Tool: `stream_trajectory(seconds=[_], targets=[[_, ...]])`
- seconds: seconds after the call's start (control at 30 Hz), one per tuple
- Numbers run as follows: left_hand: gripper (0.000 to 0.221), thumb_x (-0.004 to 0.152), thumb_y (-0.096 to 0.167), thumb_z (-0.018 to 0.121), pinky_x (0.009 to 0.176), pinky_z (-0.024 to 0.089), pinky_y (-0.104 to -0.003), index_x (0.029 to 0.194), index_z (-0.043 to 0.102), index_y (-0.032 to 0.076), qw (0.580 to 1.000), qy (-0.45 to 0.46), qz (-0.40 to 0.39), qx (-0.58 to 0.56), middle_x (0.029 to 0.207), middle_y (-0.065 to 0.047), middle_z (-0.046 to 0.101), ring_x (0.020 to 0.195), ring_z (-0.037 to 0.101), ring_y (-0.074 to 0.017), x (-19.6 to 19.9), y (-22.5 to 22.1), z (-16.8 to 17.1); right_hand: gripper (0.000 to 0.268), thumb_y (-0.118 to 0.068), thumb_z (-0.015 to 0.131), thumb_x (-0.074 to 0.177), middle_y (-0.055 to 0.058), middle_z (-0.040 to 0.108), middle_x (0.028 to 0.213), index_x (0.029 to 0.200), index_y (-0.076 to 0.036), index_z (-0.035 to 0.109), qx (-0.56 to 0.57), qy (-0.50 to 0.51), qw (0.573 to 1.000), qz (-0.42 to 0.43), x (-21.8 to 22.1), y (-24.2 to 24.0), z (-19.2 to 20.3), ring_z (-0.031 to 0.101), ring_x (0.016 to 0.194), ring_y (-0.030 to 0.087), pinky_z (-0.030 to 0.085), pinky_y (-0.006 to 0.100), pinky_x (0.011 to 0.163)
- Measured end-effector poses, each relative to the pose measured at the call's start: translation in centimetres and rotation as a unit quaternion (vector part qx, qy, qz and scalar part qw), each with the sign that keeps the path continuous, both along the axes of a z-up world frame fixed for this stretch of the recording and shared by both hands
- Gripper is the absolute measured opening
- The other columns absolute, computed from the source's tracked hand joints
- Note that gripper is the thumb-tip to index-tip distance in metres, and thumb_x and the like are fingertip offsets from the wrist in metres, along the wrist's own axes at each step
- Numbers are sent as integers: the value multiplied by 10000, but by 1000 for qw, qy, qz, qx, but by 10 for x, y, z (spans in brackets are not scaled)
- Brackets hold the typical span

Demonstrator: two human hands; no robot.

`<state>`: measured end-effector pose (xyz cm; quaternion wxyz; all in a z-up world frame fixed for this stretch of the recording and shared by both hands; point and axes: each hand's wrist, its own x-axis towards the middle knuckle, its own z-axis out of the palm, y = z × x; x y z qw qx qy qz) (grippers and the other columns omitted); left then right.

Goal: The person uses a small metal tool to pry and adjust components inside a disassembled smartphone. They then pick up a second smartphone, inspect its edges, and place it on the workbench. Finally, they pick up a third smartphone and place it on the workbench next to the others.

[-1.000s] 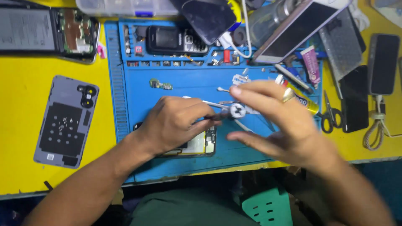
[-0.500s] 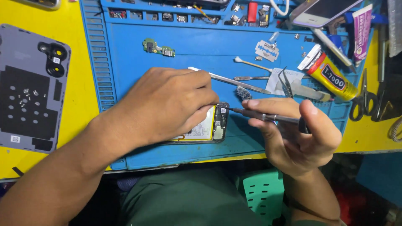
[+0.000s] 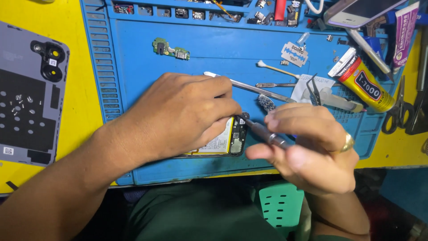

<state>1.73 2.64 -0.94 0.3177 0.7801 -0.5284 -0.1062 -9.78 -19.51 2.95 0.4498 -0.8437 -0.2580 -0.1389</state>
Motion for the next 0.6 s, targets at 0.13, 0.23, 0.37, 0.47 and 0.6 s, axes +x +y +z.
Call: stream_trajectory(seconds=[0.13, 0.23, 0.37, 0.47, 0.6], targets=[[73, 911, 215, 731, 455, 465, -512, 974, 739, 179, 1000, 22, 2, 3, 875, -42, 612, 751, 650, -329, 1, -1, 3, 236, -15, 473, 1123, 299, 675, 1246, 1351, -69, 447, 44, 87, 993, 61, 2, 3, 11, 784, 1172, 454, 734, 538, 1062], [145, 897, 229, 708, 476, 463, -553, 957, 662, 106, 1000, 27, 4, 5, 873, -68, 610, 750, 646, -365, 1, 0, 3, 388, 9, 599, 1095, 318, 568, 1438, 1417, -147, 449, 35, 89, 991, 91, 9, -4, 5, 693, 1350, 453, 621, 561, 1231], [129, 970, 222, 644, 487, 487, -500, 1027, 754, 190, 1000, 16, 13, 11, 869, -23, 627, 756, 662, -306, 1, -4, 5, 127, -19, 758, 883, 129, 590, 976, 996, -17, 701, 78, 5, 997, 23, 18, 3, 16, 669, 897, 261, 677, 359, 809], [105, 955, 204, 653, 462, 477, -499, 1006, 741, 179, 999, 26, 16, 19, 852, -22, 625, 745, 653, -298, 1, -5, 6, 440, 213, 420, 1040, 252, 662, 1257, 1435, 19, 426, 106, 33, 991, 70, 9, -11, 6, 749, 1197, 372, 735, 472, 1098], [95, 922, 187, 681, 449, 469, -522, 992, 742, 173, 1000, 22, 17, 10, 844, -41, 632, 729, 662, -329, 1, -4, 5, 302, -191, 739, 929, 224, 629, 1159, 1172, -68, 609, 46, 13, 999, 20, 13, -4, 16, 740, 1057, 343, 702, 400, 956]])
